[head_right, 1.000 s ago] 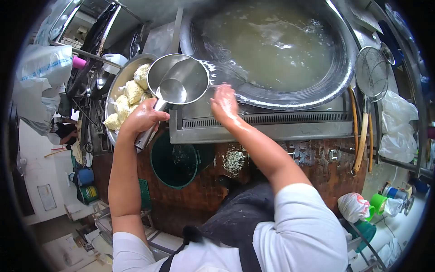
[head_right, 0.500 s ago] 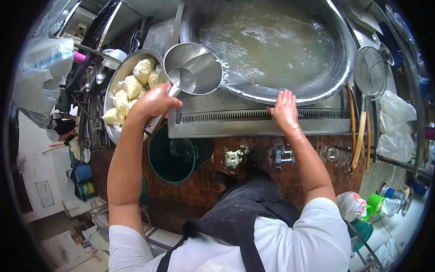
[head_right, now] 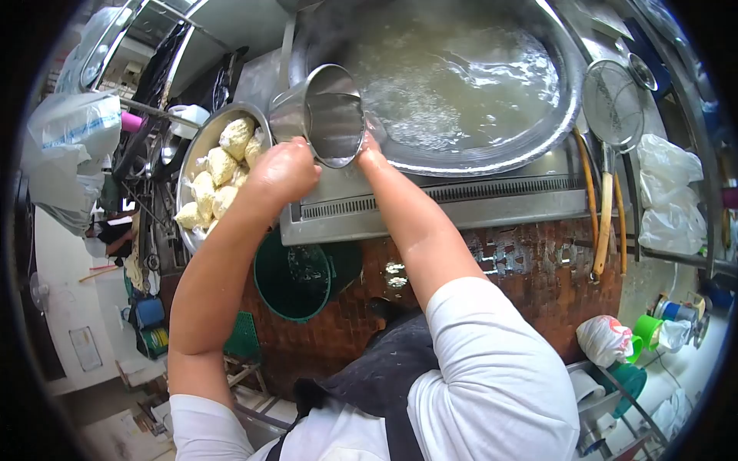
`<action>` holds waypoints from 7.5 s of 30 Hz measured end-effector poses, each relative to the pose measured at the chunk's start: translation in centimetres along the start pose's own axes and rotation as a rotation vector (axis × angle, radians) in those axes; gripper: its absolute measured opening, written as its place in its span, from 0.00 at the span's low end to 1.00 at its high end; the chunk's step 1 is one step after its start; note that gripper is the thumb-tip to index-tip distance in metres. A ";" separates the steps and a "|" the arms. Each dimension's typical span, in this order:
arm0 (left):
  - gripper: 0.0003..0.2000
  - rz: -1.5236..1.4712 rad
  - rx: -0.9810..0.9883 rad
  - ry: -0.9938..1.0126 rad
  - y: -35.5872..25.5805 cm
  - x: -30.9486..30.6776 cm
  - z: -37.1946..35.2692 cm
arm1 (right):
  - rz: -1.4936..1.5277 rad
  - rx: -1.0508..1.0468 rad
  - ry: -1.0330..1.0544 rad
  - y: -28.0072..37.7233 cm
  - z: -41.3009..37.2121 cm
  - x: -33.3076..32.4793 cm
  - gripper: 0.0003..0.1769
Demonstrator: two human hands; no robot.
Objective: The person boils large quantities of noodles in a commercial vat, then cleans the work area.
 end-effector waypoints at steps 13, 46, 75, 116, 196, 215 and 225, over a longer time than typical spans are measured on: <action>0.29 0.177 0.113 -0.249 -16.5 1.1 0.7 | -1.209 0.300 0.568 -6.5 -15.8 -33.7 0.18; 0.26 -0.889 -0.950 0.668 38.1 73.3 -19.2 | -0.759 -0.298 0.655 18.4 -15.4 15.0 0.56; 0.24 -1.117 -0.719 0.652 37.9 82.2 -12.0 | -0.748 -0.238 0.667 16.6 -15.5 16.3 0.61; 0.18 -0.951 -0.244 0.260 18.3 6.3 -5.3 | -0.659 -0.143 0.276 8.4 7.1 2.2 0.17; 0.12 -0.121 -0.087 -0.103 3.9 2.0 6.0 | -0.445 0.116 0.102 -5.6 -14.1 -18.7 0.18; 0.19 -0.903 -0.407 -0.297 22.4 17.3 -15.5 | -0.449 -0.240 0.098 13.3 -7.8 6.3 0.27; 0.21 -1.092 -0.928 0.280 32.6 29.8 -32.8 | -0.638 -0.330 0.578 18.2 -15.7 13.5 0.47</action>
Point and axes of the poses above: each hand's wrist, its own z-axis towards the middle knuckle, its own x-axis out of the palm, y = z × x, the point moved 1 cm from there along z, towards the middle knuckle, and after that the axes turned 6 degrees about -x, right-handed, at the moved point
